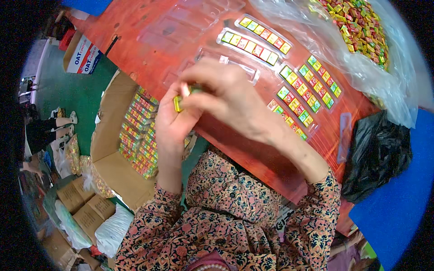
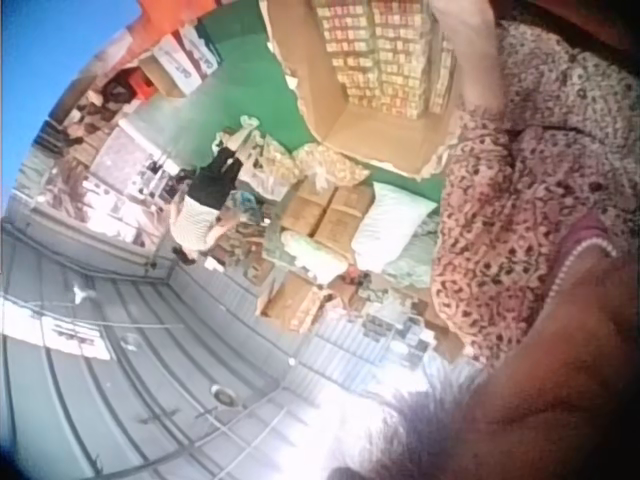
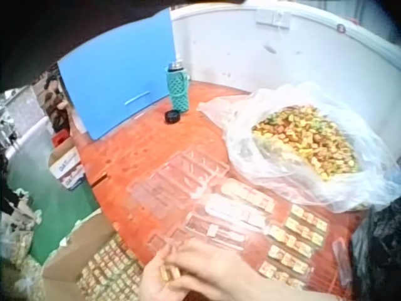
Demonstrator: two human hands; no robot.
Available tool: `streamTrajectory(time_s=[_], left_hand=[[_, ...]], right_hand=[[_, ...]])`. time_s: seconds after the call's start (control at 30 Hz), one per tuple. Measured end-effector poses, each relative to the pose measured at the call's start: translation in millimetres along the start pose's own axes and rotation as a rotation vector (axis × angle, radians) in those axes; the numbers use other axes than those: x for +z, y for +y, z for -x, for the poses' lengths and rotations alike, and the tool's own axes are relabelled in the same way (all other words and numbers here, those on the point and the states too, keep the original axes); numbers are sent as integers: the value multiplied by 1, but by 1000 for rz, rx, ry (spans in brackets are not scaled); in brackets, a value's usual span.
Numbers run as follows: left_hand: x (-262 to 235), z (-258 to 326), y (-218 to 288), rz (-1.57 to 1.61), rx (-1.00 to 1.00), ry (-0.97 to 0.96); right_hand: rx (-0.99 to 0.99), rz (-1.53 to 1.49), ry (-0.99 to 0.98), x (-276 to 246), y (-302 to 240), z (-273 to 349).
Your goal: Sort and arrange small colorful candy packets into organized rows on a red table.
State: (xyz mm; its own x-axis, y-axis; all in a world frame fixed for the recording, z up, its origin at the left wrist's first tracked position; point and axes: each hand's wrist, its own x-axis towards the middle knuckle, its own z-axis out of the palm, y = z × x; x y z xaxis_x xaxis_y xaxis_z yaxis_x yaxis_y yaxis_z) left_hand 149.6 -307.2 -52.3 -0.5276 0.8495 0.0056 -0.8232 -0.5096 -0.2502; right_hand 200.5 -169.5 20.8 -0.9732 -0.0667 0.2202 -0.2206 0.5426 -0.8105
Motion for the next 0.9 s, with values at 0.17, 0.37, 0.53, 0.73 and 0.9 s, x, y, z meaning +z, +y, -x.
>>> streamTrajectory(time_s=[0.17, 0.37, 0.53, 0.73, 0.9], left_hand=[[28, -2, 15, -662, 10, 435], [39, -34, 19, -1278, 149, 500], [37, -60, 14, -2152, 296, 211], [29, -79, 5, -2803, 279, 88], [36, -82, 1, -2862, 318, 6]], right_hand=[[318, 134, 199, -31, 25, 13], [200, 432, 120, -24, 60, 20], [146, 593, 106, -24, 61, 13], [102, 519, 136, -15, 69, 12], [152, 253, 209, -43, 64, 11]])
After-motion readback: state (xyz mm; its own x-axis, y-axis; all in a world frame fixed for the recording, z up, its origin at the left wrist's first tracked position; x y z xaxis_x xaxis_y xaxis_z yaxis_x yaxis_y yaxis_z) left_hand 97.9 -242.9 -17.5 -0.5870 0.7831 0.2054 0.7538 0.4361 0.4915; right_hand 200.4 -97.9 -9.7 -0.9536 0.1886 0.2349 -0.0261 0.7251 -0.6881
